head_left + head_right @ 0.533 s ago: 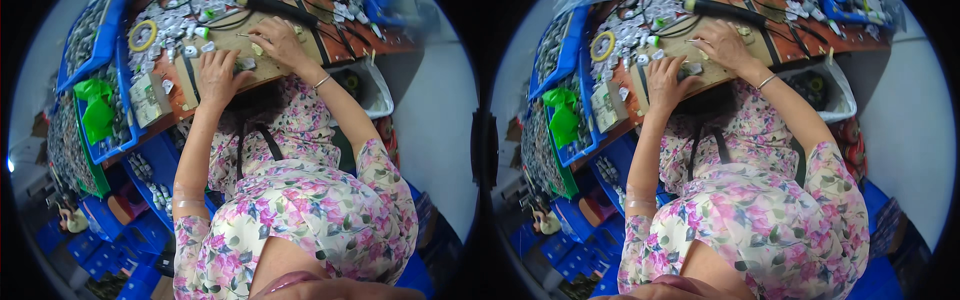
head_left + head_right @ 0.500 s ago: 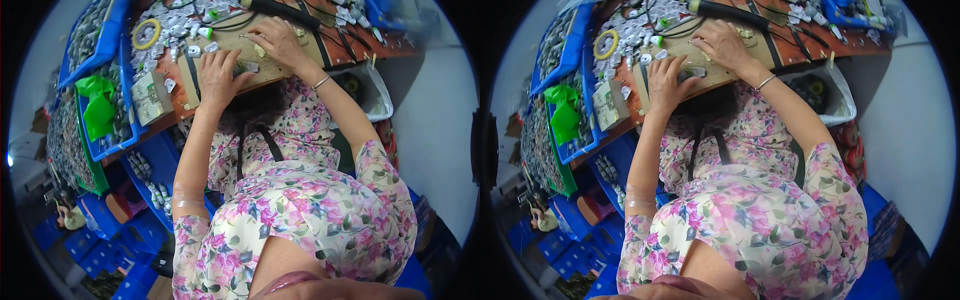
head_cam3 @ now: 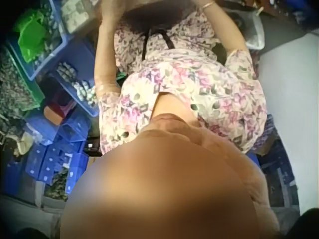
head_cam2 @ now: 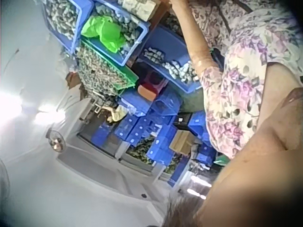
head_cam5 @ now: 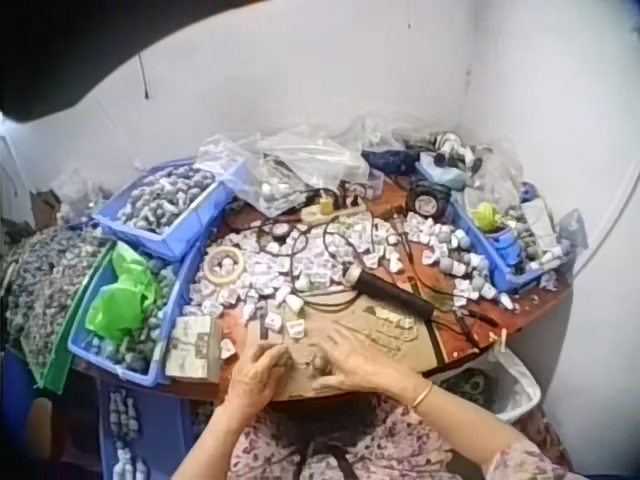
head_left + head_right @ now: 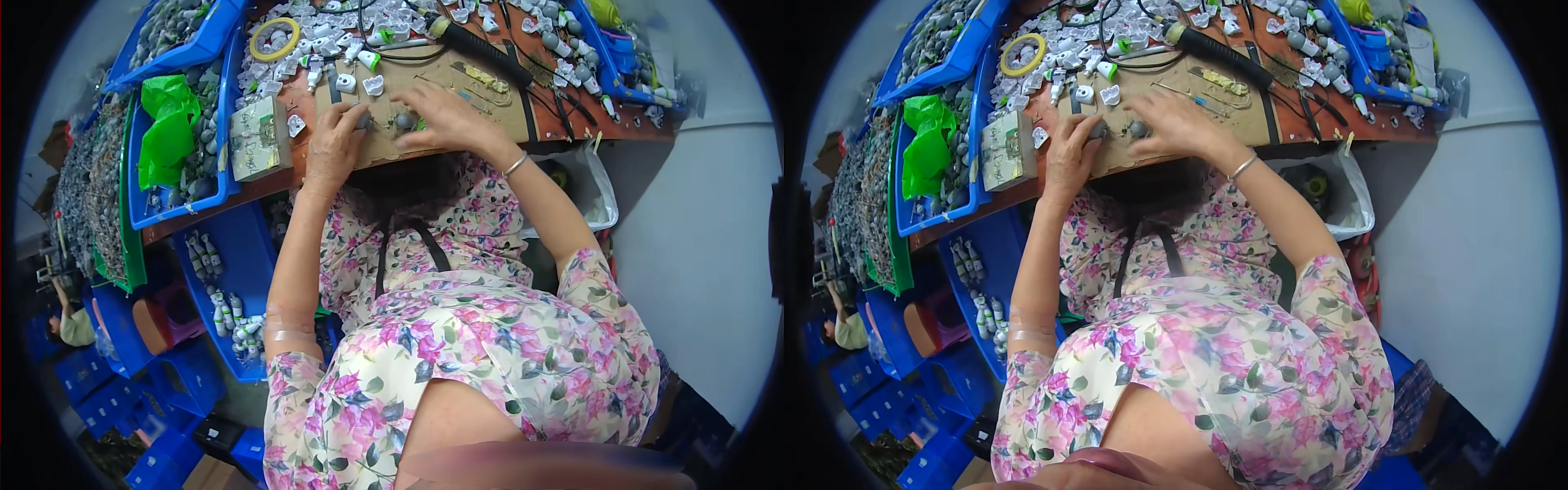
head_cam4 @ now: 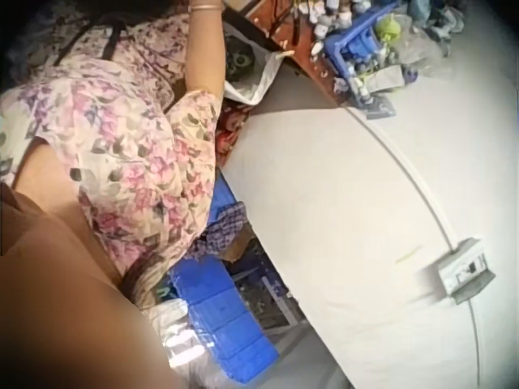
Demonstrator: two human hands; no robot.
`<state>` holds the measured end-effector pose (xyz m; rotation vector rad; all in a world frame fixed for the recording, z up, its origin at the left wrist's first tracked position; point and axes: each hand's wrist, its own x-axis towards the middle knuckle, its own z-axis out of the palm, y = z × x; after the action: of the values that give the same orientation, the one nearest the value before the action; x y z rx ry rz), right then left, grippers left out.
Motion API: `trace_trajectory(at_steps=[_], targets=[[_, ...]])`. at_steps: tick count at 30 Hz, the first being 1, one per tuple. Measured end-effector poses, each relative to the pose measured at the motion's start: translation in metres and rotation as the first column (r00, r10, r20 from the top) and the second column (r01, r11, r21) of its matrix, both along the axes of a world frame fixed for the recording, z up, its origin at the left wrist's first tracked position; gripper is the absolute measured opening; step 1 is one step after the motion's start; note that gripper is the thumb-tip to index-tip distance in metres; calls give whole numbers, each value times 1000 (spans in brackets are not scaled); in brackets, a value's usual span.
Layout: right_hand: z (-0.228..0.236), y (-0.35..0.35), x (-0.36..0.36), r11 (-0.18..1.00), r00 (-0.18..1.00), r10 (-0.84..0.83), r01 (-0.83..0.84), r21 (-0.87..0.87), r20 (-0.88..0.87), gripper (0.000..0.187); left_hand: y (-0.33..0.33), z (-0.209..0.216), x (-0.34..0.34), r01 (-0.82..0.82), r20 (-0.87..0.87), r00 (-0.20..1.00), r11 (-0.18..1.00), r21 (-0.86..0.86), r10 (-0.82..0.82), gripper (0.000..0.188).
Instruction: Assembling small plastic devices using a powered screwdriver and manual component fitting.
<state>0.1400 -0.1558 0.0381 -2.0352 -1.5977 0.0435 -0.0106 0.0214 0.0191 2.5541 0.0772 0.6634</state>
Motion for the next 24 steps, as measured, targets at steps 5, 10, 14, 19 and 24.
trace_trajectory(at_steps=[5, 10, 14, 19, 24], targets=[[-9, 13, 3, 986, 985, 82, -58, -153, 155, 61, -8, -1, -11, -137, 37, 990, 990, -22, 138, 39], [7, 56, 16, 988, 966, 153, -142, 68, -207, 40, -8, -11, -12, -167, 145, 977, 985, 53, 157, 36], [-6, 100, 16, 988, 962, -39, -4, -156, -269, 33, -19, -9, -9, -130, 161, 981, 986, 100, 113, 37], [-13, 132, 3, 973, 831, -18, -113, -200, -556, 26, -17, -22, -5, -148, 164, 978, 983, 111, 129, 42], [-8, 153, -15, 982, 811, 127, -185, -45, -572, 24, -13, -19, -5, -222, 247, 949, 972, 75, 198, 48]])
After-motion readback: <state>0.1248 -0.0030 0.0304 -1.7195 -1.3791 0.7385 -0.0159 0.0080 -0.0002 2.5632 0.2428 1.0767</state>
